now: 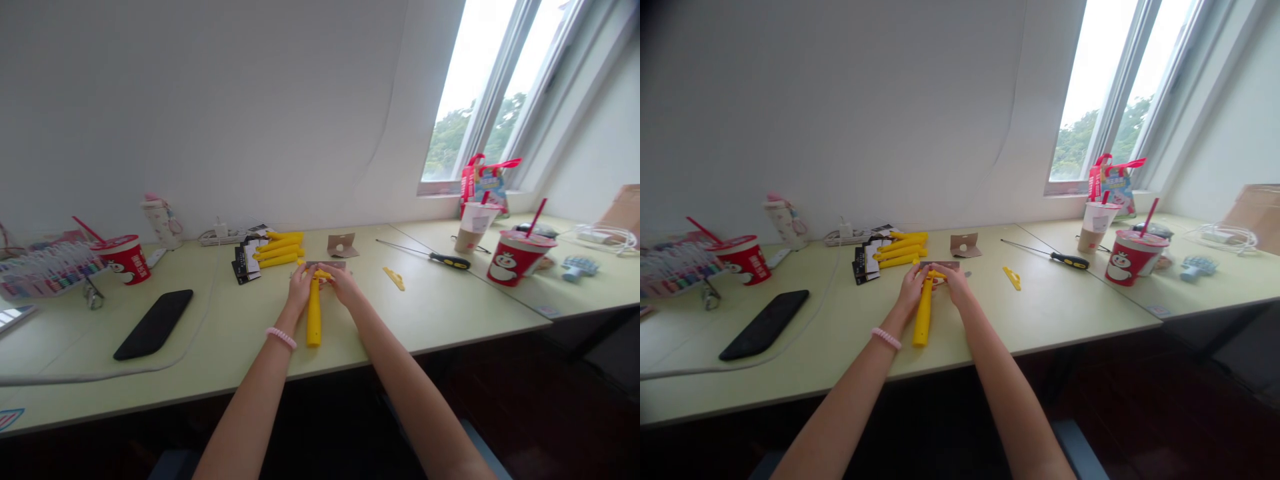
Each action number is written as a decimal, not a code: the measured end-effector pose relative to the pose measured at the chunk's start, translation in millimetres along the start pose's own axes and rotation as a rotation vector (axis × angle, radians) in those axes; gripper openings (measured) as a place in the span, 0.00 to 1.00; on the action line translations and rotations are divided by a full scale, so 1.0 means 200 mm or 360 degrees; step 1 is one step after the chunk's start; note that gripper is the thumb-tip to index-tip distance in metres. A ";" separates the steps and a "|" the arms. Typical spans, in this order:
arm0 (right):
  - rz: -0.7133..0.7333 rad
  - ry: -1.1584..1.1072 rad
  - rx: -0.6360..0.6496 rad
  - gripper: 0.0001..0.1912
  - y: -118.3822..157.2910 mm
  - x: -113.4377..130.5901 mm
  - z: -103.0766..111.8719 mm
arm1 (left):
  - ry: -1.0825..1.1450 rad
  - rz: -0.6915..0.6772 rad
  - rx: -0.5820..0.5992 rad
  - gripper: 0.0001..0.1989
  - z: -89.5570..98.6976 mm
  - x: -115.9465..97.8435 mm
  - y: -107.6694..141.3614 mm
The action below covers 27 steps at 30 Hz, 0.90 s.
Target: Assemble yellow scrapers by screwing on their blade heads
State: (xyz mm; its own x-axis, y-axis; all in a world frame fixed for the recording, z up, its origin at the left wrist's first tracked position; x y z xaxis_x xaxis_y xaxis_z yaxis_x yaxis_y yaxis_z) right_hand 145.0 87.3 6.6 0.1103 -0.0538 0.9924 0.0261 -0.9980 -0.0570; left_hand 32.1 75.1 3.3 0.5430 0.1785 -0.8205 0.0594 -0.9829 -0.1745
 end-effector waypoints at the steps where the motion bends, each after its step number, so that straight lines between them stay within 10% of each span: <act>1: -0.0007 -0.0002 -0.0100 0.14 -0.01 0.00 0.03 | 0.0025 -0.0016 -0.0008 0.17 0.00 -0.01 0.00; 5: -0.0030 0.0067 -0.0372 0.12 -0.02 0.01 0.14 | 0.0032 -0.0098 -0.0111 0.14 0.02 -0.06 0.01; 13: 0.0283 0.0500 -0.0171 0.13 0.01 0.08 0.09 | 0.0009 -0.0175 -0.0133 0.13 0.03 -0.08 0.01; 22: 0.0079 0.0267 -0.0156 0.11 0.00 0.03 0.08 | 0.0186 -0.0151 0.0124 0.44 -0.05 -0.04 0.03; 27: 0.0113 0.0232 -0.0189 0.12 0.02 0.03 0.06 | 0.0185 -0.0121 0.0115 0.34 -0.03 0.00 0.01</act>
Point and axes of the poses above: each hand's wrist, its own y-axis away from the middle knuckle, its own z-axis out of the back of the hand, x = y × z, the point moved 6 cm from there along -y, towards the middle knuckle, and after that the axes turned 15 degrees about y, right-handed, at the moved point
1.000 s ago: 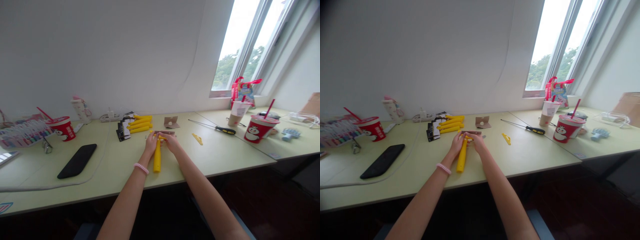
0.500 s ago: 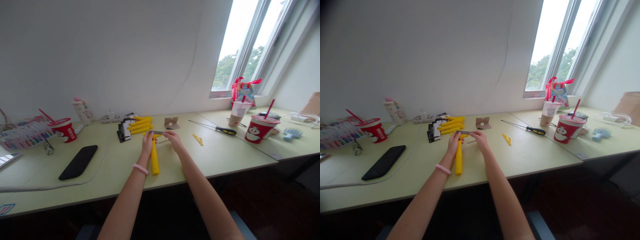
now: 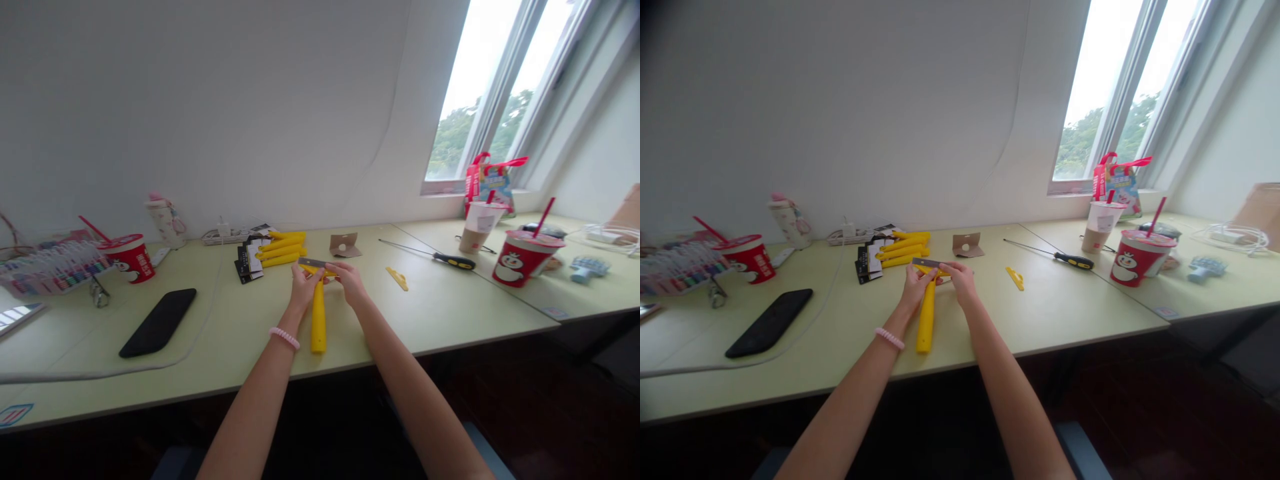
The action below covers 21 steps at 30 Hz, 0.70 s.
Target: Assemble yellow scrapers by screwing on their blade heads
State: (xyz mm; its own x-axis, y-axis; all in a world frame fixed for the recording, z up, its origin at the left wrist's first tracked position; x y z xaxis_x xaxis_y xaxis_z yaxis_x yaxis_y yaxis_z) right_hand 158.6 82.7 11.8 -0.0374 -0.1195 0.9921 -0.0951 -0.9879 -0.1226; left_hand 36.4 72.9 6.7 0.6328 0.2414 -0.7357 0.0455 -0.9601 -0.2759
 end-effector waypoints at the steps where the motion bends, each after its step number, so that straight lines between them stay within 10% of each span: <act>1: 0.0011 0.0012 -0.0020 0.13 0.00 0.00 0.00 | -0.0017 -0.0005 -0.0002 0.30 0.00 0.00 0.00; 21: -0.0330 -0.0163 0.0149 0.08 -0.02 -0.06 -0.01 | 0.0004 0.0016 0.0046 0.15 -0.04 -0.04 0.01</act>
Point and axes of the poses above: each hand's wrist, its own y-axis away from the middle knuckle, its own z-axis out of the back of the hand, x = y × z, the point moved 6 cm from there along -y, towards the middle knuckle, and after that the axes turned 15 degrees about y, right-handed, at the moved point
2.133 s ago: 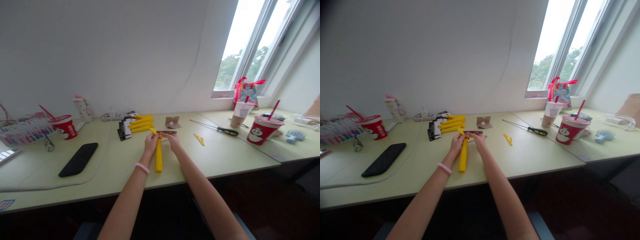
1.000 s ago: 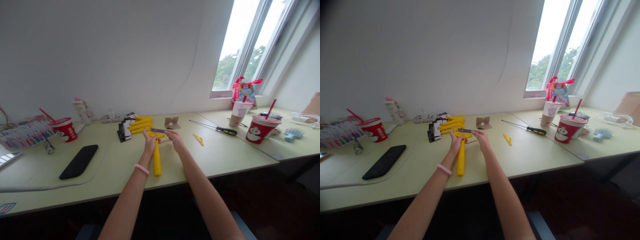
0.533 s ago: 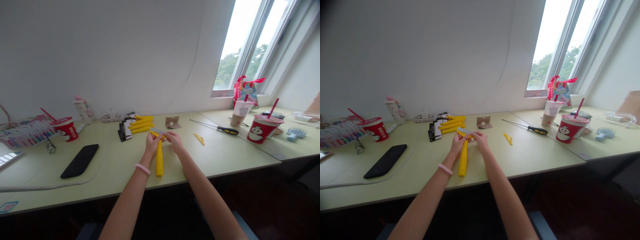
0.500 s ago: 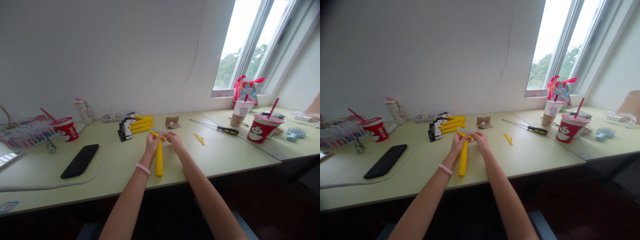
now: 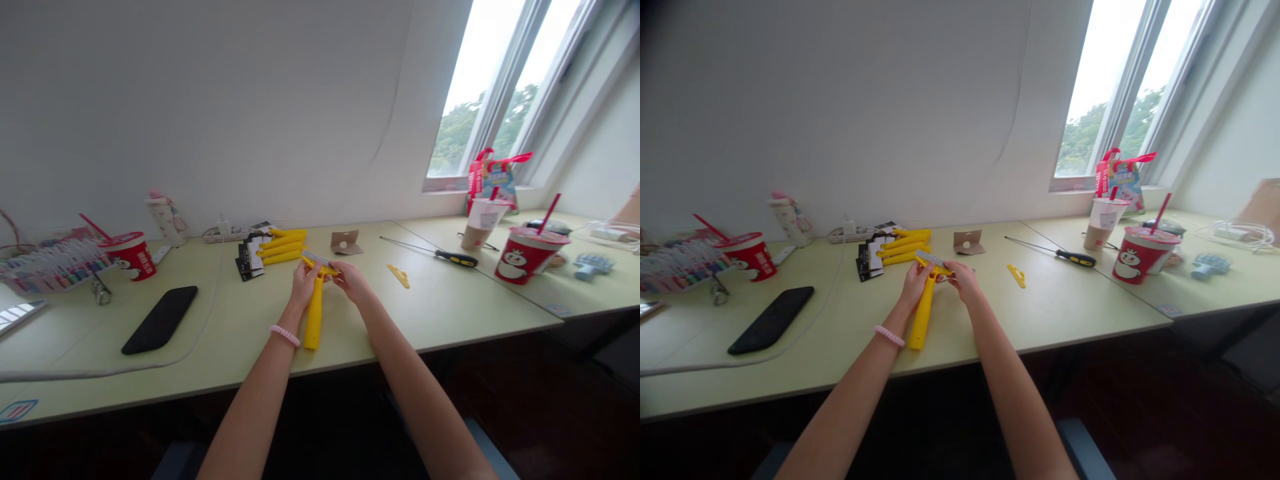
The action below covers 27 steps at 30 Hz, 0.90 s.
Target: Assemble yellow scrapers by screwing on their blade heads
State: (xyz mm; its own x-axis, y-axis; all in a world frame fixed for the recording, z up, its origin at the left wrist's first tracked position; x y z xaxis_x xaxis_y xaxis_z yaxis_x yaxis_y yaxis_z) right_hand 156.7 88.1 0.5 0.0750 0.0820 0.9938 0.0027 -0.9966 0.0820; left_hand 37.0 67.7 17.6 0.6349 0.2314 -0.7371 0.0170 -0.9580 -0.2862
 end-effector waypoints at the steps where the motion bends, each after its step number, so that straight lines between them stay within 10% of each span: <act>1: 0.0021 0.0009 -0.0022 0.09 0.00 0.01 0.01 | -0.0008 0.0009 0.0006 0.15 0.00 0.00 0.00; 22: 0.0089 0.0161 0.0025 0.10 0.02 0.02 0.00 | -0.0030 0.0016 -0.0014 0.17 0.01 0.00 -0.01; 27: 0.0171 0.0115 0.0053 0.05 0.04 0.04 -0.01 | -0.0150 0.0013 -0.0377 0.16 0.11 -0.01 -0.01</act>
Point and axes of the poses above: each hand's wrist, its own y-axis away from the middle knuckle, its own z-axis out of the back of the hand, x = y × z, the point moved 6 cm from there along -y, towards the middle knuckle, and after that the axes turned 15 degrees about y, right-handed, at the moved point
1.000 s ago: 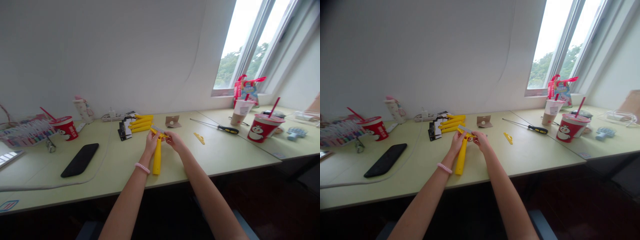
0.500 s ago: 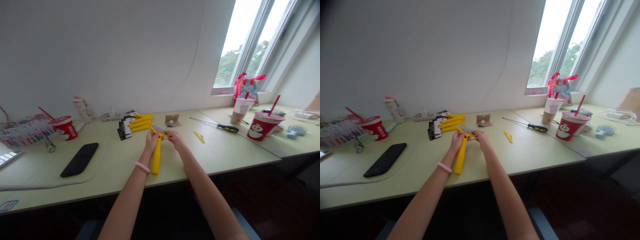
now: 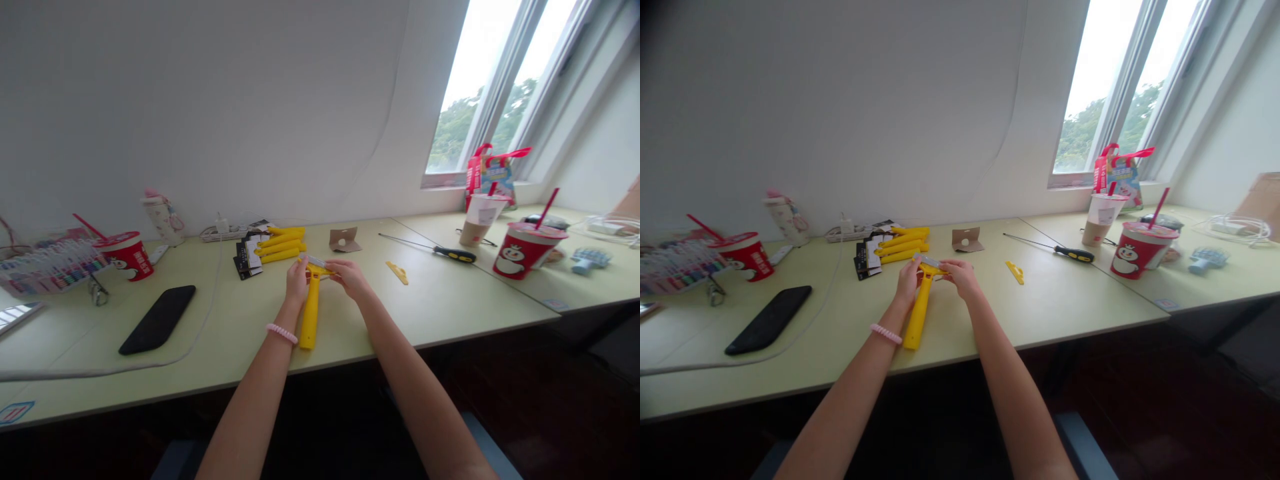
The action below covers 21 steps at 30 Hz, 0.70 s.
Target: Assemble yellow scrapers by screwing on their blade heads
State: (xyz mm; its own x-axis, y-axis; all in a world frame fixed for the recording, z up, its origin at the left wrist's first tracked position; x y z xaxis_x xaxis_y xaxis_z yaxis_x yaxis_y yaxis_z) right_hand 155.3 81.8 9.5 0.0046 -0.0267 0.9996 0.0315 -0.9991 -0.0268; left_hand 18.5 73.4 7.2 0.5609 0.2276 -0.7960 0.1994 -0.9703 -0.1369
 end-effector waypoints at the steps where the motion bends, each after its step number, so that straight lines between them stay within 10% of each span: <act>1: 0.0028 0.0001 0.0027 0.05 0.00 0.00 -0.01 | -0.0019 -0.0022 -0.0091 0.16 0.02 -0.01 0.00; 14: -0.0184 -0.0017 0.0014 0.03 0.01 -0.02 -0.01 | -0.0006 -0.0179 -0.0249 0.07 0.06 -0.04 -0.01; 21: 0.0124 0.0149 -0.0066 0.07 0.02 0.04 -0.01 | 0.0005 0.0006 -0.0258 0.13 0.05 -0.01 0.02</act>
State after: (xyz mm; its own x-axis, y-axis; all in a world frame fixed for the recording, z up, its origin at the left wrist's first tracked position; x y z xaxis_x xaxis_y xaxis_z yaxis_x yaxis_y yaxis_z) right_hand 152.8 77.4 17.3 -0.0882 -0.1052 0.9905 -0.0065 -0.9943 -0.1062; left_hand 10.0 69.0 1.5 0.5642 0.2242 -0.7946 0.3241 -0.9453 -0.0367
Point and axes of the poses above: each hand's wrist, its own y-axis away from the middle knuckle, its own z-axis out of the back of the hand, x = y × z, the point moved 6 cm from there along -y, towards the middle knuckle, and after that the axes turned 15 degrees about y, right-handed, at the moved point
